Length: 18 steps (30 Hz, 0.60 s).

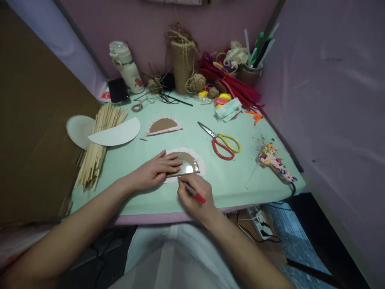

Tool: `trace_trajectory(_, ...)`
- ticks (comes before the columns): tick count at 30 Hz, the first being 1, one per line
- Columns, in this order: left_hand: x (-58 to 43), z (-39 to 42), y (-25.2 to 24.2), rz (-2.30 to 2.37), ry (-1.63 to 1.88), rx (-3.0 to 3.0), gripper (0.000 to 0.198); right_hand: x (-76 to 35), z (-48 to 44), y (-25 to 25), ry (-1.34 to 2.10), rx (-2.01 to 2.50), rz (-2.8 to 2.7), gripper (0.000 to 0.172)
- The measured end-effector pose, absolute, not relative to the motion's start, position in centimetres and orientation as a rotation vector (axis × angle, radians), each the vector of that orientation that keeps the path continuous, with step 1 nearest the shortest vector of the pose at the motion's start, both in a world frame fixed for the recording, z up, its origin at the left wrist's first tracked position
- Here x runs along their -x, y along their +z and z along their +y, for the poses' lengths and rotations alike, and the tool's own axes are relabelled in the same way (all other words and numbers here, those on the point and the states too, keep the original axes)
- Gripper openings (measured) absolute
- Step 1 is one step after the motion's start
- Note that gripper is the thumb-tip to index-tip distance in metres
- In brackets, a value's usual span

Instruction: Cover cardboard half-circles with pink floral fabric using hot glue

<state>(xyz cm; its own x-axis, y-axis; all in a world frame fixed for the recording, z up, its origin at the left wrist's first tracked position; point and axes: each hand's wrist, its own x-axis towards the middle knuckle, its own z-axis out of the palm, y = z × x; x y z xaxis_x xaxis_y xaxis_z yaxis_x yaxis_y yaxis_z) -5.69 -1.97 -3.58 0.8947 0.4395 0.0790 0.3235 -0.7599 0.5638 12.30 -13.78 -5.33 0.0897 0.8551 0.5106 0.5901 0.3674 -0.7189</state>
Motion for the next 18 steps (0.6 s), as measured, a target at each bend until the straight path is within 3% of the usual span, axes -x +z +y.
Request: trace_trajectory(18, 5.90, -1.91, -3.74, 0.522, 0.285, -2.476, 0.049, -12.50, -13.70, -5.49, 0.398, 1.287, -1.678, 0.029)
